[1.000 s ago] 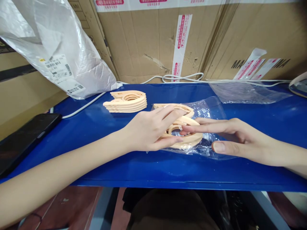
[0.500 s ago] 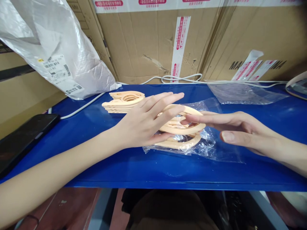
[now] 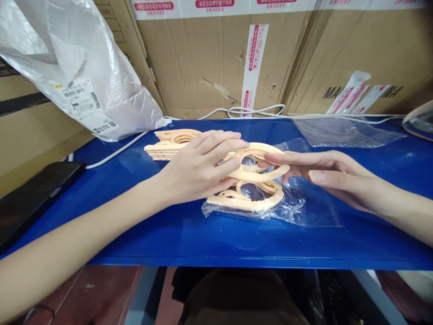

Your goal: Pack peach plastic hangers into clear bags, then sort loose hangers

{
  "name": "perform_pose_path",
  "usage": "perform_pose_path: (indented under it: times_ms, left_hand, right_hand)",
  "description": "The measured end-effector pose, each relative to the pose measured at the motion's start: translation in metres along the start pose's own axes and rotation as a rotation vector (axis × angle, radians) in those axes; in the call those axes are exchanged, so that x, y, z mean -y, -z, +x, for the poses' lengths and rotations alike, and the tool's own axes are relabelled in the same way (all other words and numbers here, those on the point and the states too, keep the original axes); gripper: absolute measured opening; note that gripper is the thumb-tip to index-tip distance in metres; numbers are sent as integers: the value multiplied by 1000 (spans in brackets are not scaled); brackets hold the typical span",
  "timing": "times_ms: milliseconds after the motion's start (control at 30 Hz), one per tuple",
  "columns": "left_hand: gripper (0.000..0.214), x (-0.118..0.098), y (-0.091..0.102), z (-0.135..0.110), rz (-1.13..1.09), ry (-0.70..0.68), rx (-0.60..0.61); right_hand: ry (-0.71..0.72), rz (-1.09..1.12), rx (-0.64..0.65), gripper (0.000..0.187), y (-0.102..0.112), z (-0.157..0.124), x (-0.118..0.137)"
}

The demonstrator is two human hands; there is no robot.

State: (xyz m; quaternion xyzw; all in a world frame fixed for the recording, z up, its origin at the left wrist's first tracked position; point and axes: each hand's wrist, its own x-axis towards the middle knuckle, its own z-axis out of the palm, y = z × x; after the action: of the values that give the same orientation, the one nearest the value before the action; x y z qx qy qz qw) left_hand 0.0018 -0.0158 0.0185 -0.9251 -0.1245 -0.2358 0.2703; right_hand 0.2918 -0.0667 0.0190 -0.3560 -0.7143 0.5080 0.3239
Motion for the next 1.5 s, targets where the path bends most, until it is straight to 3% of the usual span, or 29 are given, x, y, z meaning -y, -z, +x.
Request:
perform_pose_path:
  times_ms: [233, 533, 767, 933, 1500]
  left_hand:
    - [11, -1, -1, 0, 25, -69, -55]
    - [12, 2, 0, -1, 71, -54, -46]
    - [56, 3, 1, 0, -98, 81, -11]
    - [70, 6, -1, -2, -156, 63, 1]
    - [61, 4, 1, -2, -148, 8, -9]
  right_hand:
    - [19, -26, 23, 42, 1, 1, 1]
    - [36, -24, 19, 43, 7, 0, -5]
    - [50, -91, 8, 37, 8, -1, -3]
    - [52, -141, 14, 37, 7, 0, -1]
    - [25, -157, 101, 42, 2, -6, 13]
